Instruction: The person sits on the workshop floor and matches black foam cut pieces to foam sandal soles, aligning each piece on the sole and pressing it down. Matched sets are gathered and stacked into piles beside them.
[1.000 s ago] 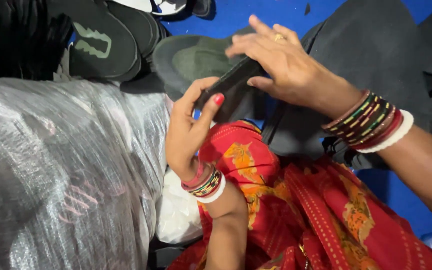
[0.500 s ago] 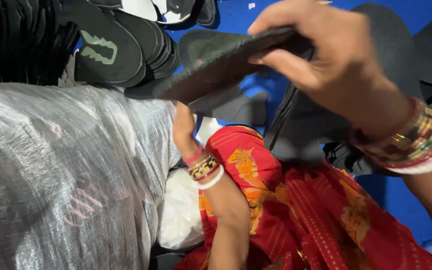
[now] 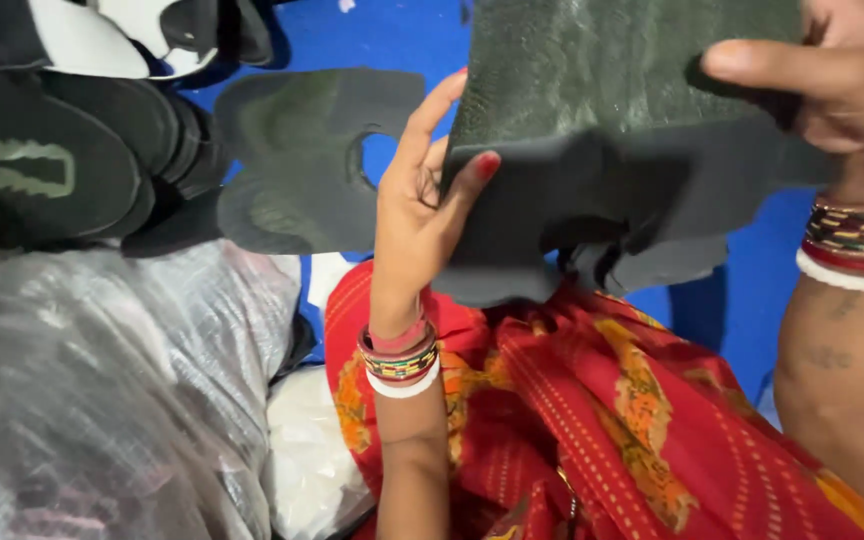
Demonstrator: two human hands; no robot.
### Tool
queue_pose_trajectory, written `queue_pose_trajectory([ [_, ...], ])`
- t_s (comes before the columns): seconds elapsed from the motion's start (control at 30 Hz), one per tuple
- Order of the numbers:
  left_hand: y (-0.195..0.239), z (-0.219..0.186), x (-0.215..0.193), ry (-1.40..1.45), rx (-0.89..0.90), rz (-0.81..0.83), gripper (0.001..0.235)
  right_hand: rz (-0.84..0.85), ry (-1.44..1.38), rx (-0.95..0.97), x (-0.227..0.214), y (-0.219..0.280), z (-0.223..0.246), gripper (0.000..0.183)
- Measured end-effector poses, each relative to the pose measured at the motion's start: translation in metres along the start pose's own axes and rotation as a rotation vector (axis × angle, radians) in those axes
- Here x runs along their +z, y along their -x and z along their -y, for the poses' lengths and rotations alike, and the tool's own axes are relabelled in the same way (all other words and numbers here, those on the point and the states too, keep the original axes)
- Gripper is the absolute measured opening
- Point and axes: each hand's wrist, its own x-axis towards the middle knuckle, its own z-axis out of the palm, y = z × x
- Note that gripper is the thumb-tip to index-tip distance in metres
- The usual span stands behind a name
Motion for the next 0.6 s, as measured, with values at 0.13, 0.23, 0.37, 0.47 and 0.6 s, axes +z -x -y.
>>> queue_pose_trajectory([
  [0.13,-0.016,0.008,0.008,-0.539,0.028,-0.139,0.057,-0.008,-0.077,0.128,0.047,-0.002,0.047,0.043],
  [0.23,-0.014,0.020,0.003,-0.690,-0.179,-0.180,0.060,-0.066,0.090,0.109,0.074,-0.003,0.037,0.058],
  [0.37,-0.010,0.024,0.005,-0.983,-0.215,-0.162,0.054,-0.130,0.272,-0.048,0.093,0.007,0.026,0.068],
  [0.47,-0.007,0.012,0.014,-1.136,-0.266,-0.179,0.052,-0.191,0.383,-0.228,0.096,0.023,0.049,0.062],
  [0.6,0.006,0.014,0.006,-1.315,0.016,-0.214,0.054,-0.124,0.540,-0.137,0.098,0.028,0.089,0.057],
])
